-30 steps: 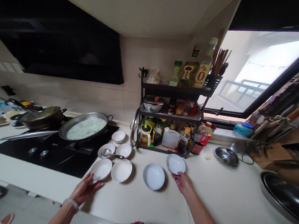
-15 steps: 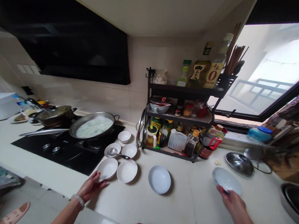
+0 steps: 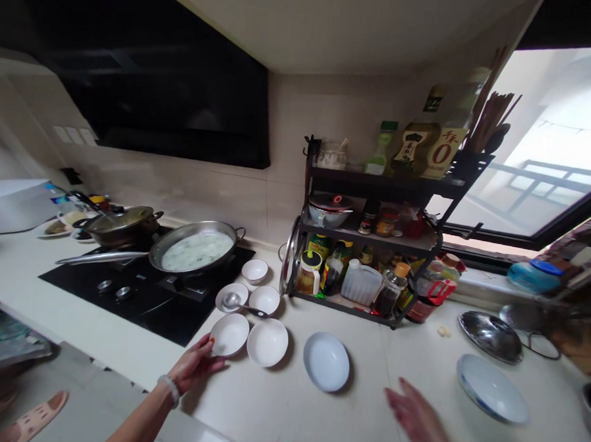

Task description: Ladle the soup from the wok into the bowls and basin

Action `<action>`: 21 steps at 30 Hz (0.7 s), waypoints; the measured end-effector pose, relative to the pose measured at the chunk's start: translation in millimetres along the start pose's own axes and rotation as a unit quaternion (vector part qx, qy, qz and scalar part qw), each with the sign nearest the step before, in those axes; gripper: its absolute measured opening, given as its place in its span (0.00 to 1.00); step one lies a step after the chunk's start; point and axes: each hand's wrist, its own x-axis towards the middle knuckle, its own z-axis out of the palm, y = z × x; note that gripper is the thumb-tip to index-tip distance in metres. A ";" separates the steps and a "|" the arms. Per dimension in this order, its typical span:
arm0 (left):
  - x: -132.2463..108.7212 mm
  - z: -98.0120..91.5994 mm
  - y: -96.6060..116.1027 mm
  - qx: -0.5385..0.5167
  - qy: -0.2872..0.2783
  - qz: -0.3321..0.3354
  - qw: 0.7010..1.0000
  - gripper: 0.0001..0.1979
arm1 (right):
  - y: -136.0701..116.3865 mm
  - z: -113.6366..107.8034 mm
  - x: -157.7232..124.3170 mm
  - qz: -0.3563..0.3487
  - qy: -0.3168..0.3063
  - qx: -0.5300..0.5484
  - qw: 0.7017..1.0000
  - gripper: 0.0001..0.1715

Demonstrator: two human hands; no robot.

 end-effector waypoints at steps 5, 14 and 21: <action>-5.1 18.1 -12.7 -0.002 -0.066 -0.011 0.998 0.28 | 58.9 98.6 -49.1 0.073 -0.148 -0.015 0.986 0.38; -12.8 57.4 -54.7 -0.016 -0.116 -0.009 0.993 0.27 | 43.1 82.3 -20.2 -0.005 -0.135 0.050 0.990 0.36; -8.7 120.3 -81.8 0.001 -0.125 -0.009 0.992 0.23 | 21.6 30.7 5.4 -0.044 -0.063 0.068 0.995 0.31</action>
